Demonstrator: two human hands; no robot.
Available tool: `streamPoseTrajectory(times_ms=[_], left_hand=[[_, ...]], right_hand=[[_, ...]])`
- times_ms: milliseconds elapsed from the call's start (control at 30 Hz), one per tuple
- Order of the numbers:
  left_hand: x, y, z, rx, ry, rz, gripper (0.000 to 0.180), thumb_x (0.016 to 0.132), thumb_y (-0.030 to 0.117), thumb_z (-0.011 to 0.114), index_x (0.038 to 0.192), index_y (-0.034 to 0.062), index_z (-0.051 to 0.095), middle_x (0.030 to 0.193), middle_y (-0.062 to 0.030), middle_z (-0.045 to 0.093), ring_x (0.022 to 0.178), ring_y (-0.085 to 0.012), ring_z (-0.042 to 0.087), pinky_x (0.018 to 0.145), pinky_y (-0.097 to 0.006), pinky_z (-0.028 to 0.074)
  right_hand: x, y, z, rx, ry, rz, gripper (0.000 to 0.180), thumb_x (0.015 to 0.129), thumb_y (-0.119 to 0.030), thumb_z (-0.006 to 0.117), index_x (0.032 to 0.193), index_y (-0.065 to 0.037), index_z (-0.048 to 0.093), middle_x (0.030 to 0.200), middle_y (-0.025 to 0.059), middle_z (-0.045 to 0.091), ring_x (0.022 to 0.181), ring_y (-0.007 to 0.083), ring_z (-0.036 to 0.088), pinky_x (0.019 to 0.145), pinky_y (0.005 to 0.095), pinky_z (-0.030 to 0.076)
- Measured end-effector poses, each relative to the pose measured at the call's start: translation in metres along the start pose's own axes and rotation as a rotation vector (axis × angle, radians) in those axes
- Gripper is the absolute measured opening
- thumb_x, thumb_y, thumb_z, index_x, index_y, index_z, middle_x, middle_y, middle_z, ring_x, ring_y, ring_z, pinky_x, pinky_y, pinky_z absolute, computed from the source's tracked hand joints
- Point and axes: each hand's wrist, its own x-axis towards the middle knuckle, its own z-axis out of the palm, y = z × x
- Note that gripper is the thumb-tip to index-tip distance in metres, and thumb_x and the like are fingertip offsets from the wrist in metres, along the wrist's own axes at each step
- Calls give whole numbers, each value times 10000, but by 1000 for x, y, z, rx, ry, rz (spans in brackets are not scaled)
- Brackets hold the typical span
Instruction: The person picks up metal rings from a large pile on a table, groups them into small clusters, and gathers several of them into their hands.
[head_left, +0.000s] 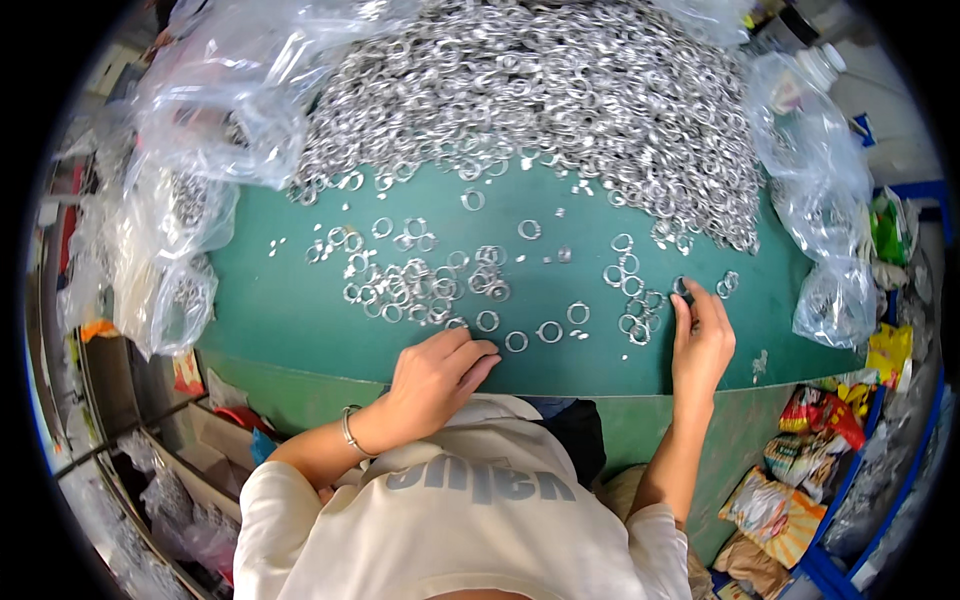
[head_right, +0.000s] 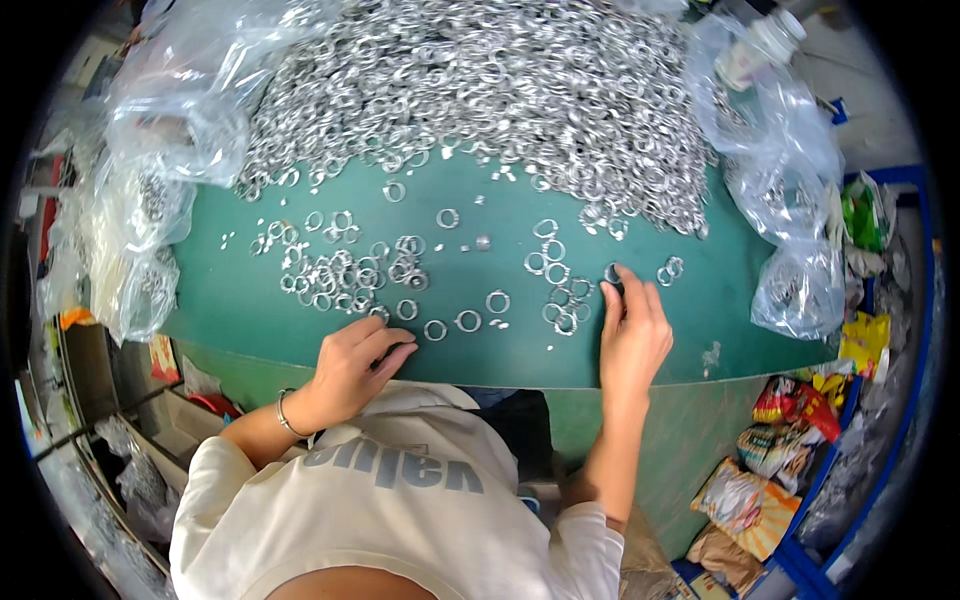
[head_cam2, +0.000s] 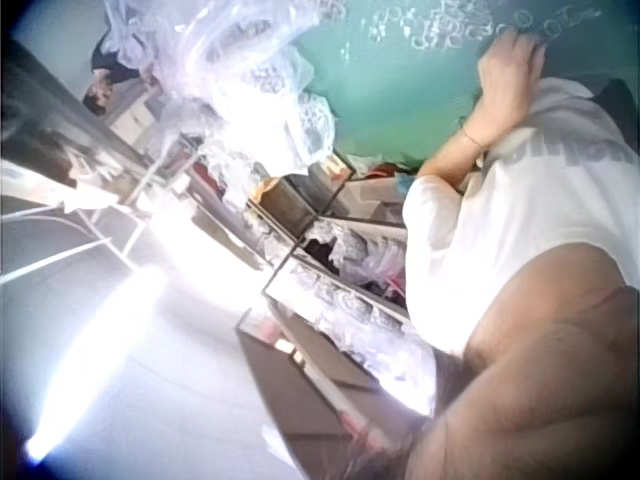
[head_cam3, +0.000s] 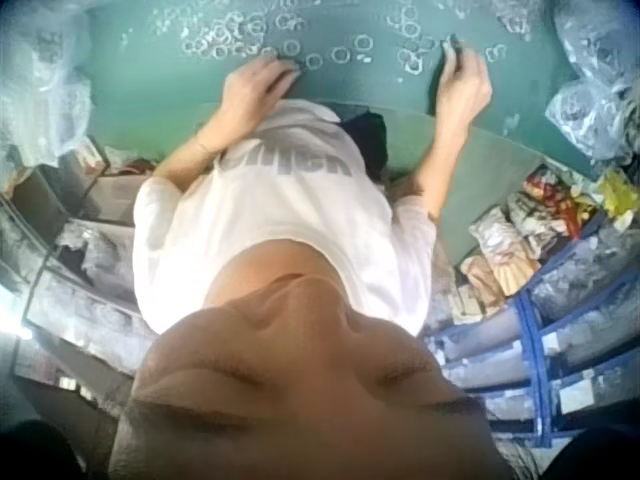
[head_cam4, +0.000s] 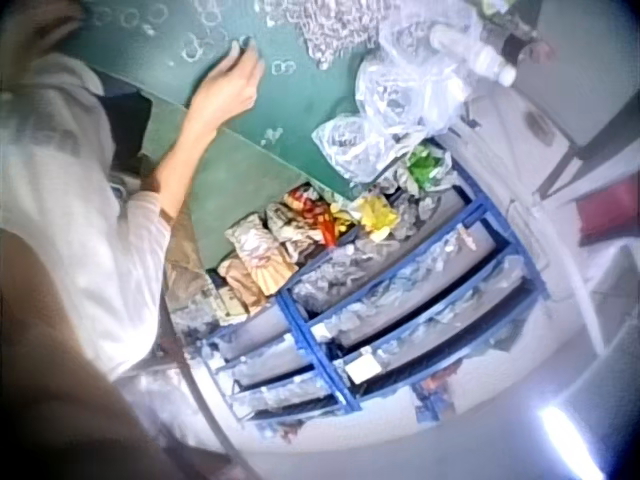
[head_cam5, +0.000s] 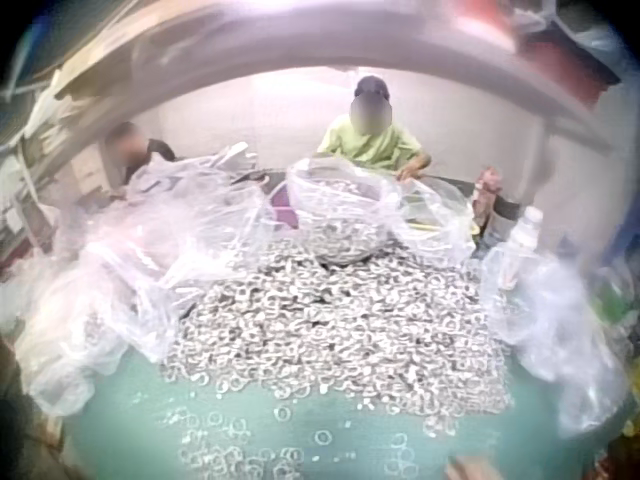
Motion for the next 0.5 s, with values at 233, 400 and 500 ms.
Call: streamPoseTrajectory(times_ms=[233, 400, 500], left_hand=[[-18, -9, -8, -14, 107, -73, 110, 751, 62, 690, 844, 54, 632, 693, -68, 530, 598, -253, 551, 486, -363, 437], [-16, -18, -13, 30, 191, -77, 179, 730, 47, 710, 894, 54, 636, 680, -65, 501, 543, -226, 504, 465, -332, 401], [-7, -19, -17, 47, 187, -58, 211, 718, 42, 717, 914, 56, 641, 707, -70, 500, 565, -218, 503, 480, -322, 398]], right_hand=[[-6, 15, 6, 130, 78, -1, 74, 798, -44, 671, 848, -14, 625, 727, 114, 586, 533, 219, 520, 506, 325, 422], [-8, -3, -5, 8, -59, 149, 69, 806, -46, 665, 847, -9, 624, 623, 92, 551, 508, 173, 492, 490, 304, 397], [-15, -31, -15, 212, -94, 144, 107, 805, -55, 667, 905, -31, 640, 596, 74, 536, 506, 150, 480, 488, 291, 401]])
